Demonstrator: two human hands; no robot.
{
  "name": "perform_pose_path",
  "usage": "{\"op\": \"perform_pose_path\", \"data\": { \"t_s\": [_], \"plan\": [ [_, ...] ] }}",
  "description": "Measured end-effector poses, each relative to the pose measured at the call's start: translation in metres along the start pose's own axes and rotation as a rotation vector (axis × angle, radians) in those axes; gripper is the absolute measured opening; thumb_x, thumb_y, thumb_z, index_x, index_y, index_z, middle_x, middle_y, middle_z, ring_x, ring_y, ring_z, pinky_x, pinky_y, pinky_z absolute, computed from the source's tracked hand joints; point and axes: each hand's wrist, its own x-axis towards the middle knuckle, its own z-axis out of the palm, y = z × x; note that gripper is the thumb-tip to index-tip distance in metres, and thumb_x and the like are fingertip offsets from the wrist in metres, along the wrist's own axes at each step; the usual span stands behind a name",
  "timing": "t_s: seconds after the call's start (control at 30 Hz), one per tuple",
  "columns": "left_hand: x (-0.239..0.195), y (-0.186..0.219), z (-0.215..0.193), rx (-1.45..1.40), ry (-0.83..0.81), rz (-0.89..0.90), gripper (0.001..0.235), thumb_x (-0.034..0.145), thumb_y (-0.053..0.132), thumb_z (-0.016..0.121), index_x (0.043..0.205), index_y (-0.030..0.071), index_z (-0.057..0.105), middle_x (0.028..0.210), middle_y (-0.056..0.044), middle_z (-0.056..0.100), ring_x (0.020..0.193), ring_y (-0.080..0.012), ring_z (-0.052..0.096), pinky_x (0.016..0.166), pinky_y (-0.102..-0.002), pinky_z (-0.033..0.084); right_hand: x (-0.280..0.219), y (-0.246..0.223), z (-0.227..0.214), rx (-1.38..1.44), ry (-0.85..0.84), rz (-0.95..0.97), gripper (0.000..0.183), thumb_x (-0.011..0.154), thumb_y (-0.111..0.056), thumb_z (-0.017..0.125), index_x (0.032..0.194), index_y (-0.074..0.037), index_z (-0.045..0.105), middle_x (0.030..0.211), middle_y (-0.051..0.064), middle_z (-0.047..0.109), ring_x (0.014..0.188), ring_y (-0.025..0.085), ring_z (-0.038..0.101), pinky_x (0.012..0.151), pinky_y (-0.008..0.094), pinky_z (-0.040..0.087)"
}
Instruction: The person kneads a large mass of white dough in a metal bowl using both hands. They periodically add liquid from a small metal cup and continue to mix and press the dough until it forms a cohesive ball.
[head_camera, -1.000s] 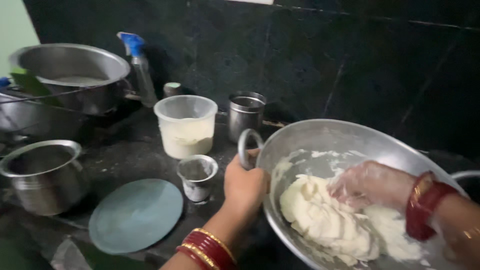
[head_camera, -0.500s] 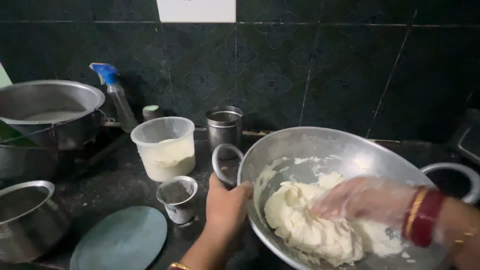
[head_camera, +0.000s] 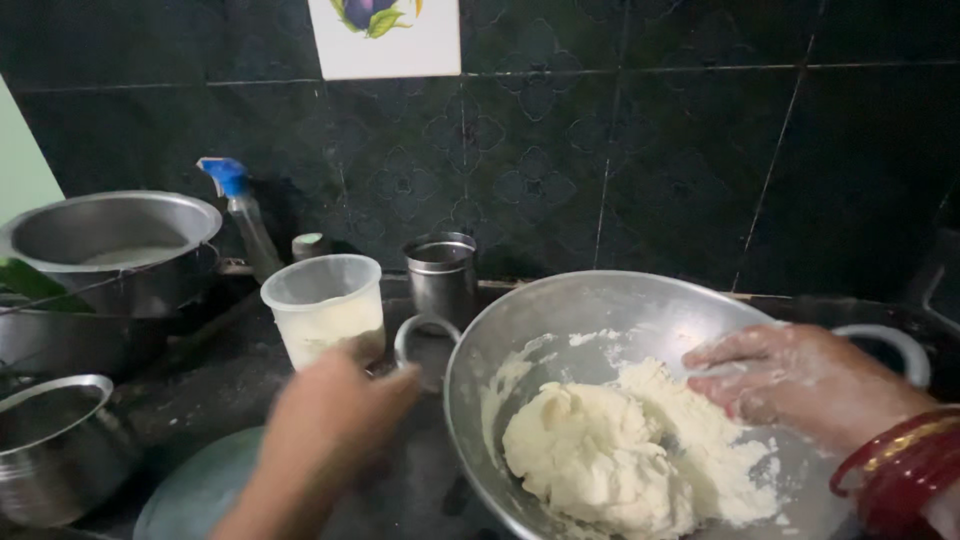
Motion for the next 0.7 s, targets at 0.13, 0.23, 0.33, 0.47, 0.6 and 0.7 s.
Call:
{"op": "perform_pose_path", "data": {
  "t_s": [0.13, 0.23, 0.33, 0.47, 0.6, 0.7],
  "plan": [
    [0.019, 0.011, -0.014, -0.022, 0.151, 0.051, 0.047, 0.081, 0.040, 0.064, 0.117, 0.013, 0.075, 0.104, -0.018, 0.078, 0.101, -0.0335, 0.073, 0.094, -0.043, 0.055, -0.005, 0.001, 0.005, -0.199, -0.017, 0.053, 0.029, 0.086, -0.006, 0.079, 0.114, 0.001, 0.080, 0.101, 0.017, 0.080, 0.085, 0.030, 0.082, 0.075, 0.040, 0.066],
    [0.075, 0.029, 0.000, 0.063, 0.183, 0.309, 0.049, 0.082, 0.038, 0.067, 0.121, 0.008, 0.070, 0.111, -0.020, 0.073, 0.109, -0.0366, 0.067, 0.094, -0.044, 0.051, -0.021, -0.008, 0.011, -0.489, -0.049, 0.118, 0.030, 0.093, -0.024, 0.077, 0.107, 0.003, 0.079, 0.098, 0.019, 0.080, 0.080, 0.027, 0.076, 0.072, 0.035, 0.061],
    [0.147, 0.050, 0.032, 0.030, -0.045, 0.244, 0.055, 0.085, 0.042, 0.070, 0.127, 0.007, 0.065, 0.116, -0.019, 0.071, 0.111, -0.0339, 0.068, 0.095, -0.042, 0.053, -0.024, -0.001, 0.007, -0.514, -0.092, 0.028, 0.032, 0.100, -0.026, 0.068, 0.099, 0.003, 0.080, 0.091, 0.020, 0.082, 0.075, 0.021, 0.074, 0.070, 0.027, 0.057],
    [0.226, 0.054, 0.086, 0.112, -0.166, 0.241, 0.054, 0.084, 0.044, 0.074, 0.125, 0.009, 0.071, 0.118, -0.015, 0.073, 0.114, -0.0309, 0.068, 0.098, -0.041, 0.053, -0.005, 0.025, -0.005, -0.304, -0.202, -0.352, 0.024, 0.096, -0.020, 0.065, 0.094, -0.012, 0.087, 0.089, -0.001, 0.079, 0.080, 0.008, 0.072, 0.072, 0.017, 0.054],
    [0.261, 0.035, 0.122, 0.197, -0.169, 0.247, 0.047, 0.082, 0.038, 0.076, 0.122, 0.014, 0.076, 0.118, -0.012, 0.076, 0.111, -0.0291, 0.071, 0.097, -0.040, 0.055, -0.012, 0.012, -0.021, -0.197, -0.083, 0.038, 0.018, 0.090, -0.009, 0.072, 0.104, -0.005, 0.083, 0.086, 0.008, 0.084, 0.072, 0.015, 0.072, 0.066, 0.024, 0.058],
    [0.273, 0.035, 0.134, 0.276, -0.136, 0.230, 0.044, 0.083, 0.038, 0.077, 0.120, 0.014, 0.076, 0.118, -0.013, 0.076, 0.110, -0.0295, 0.072, 0.095, -0.039, 0.056, -0.017, 0.001, -0.032, -0.237, -0.009, 0.068, 0.023, 0.088, -0.018, 0.080, 0.099, 0.002, 0.081, 0.081, 0.013, 0.079, 0.067, 0.016, 0.068, 0.064, 0.025, 0.055]
  ]
}}
